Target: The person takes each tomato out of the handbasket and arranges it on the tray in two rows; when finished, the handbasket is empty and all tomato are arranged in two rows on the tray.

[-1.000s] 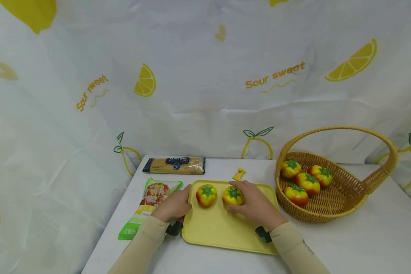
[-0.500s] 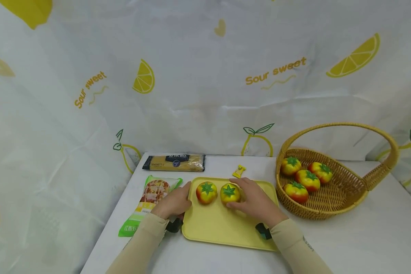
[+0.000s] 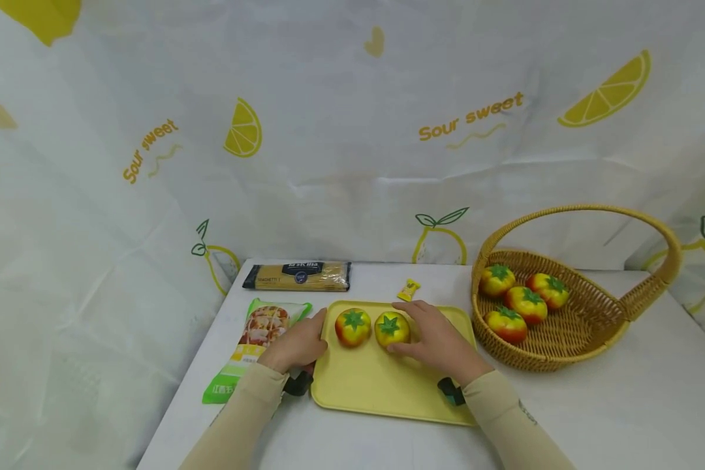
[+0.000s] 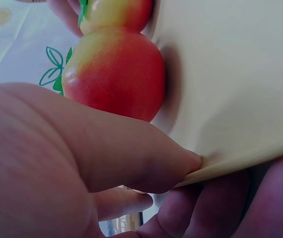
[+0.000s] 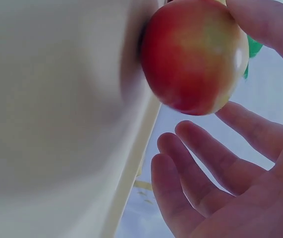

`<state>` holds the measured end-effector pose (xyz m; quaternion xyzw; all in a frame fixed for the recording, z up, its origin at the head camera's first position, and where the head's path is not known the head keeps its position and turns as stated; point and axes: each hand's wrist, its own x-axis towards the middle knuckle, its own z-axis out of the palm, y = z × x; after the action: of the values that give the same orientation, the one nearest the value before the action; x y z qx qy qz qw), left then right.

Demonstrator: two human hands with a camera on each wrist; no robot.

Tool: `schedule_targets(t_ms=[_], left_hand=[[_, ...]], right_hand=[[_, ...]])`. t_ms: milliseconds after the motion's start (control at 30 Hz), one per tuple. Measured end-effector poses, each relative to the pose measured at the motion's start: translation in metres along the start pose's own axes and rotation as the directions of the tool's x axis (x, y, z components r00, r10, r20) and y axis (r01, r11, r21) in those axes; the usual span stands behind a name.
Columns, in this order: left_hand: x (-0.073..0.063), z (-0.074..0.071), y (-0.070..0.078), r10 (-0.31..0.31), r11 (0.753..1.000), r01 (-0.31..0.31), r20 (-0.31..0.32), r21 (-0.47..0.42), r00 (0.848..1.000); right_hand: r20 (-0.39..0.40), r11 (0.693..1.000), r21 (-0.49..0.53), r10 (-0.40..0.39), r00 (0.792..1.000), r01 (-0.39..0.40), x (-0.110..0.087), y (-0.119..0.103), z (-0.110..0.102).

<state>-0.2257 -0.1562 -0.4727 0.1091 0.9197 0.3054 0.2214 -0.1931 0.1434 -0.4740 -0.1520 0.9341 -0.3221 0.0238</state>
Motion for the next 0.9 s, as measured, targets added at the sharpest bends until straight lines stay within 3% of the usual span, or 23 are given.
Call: schedule_targets(t_ms=[267,433,633,900], left_hand=[[0.001,0.0,0.003,-0.012,1.0,0.012,0.012,0.012,1.0],[-0.002,-0.001,0.003,-0.034,0.999,0.034,0.015,0.008,0.999],[-0.004,0.001,0.003,-0.052,0.999,0.052,0.015,0.009,0.999],[-0.005,-0.001,0.003,-0.057,0.998,0.057,0.0,0.018,0.998]], right_hand=[[-0.017,1.0,-0.024,-0.002,1.0,0.002,-0.003,-0.002,-0.007],[-0.058,0.999,-0.022,-0.03,0.998,0.029,-0.01,-0.006,-0.024],[-0.136,1.0,-0.015,-0.014,0.991,0.013,-0.034,0.001,-0.055],[-0.211,0.994,-0.085,0.045,0.977,-0.064,-0.074,0.033,-0.104]])
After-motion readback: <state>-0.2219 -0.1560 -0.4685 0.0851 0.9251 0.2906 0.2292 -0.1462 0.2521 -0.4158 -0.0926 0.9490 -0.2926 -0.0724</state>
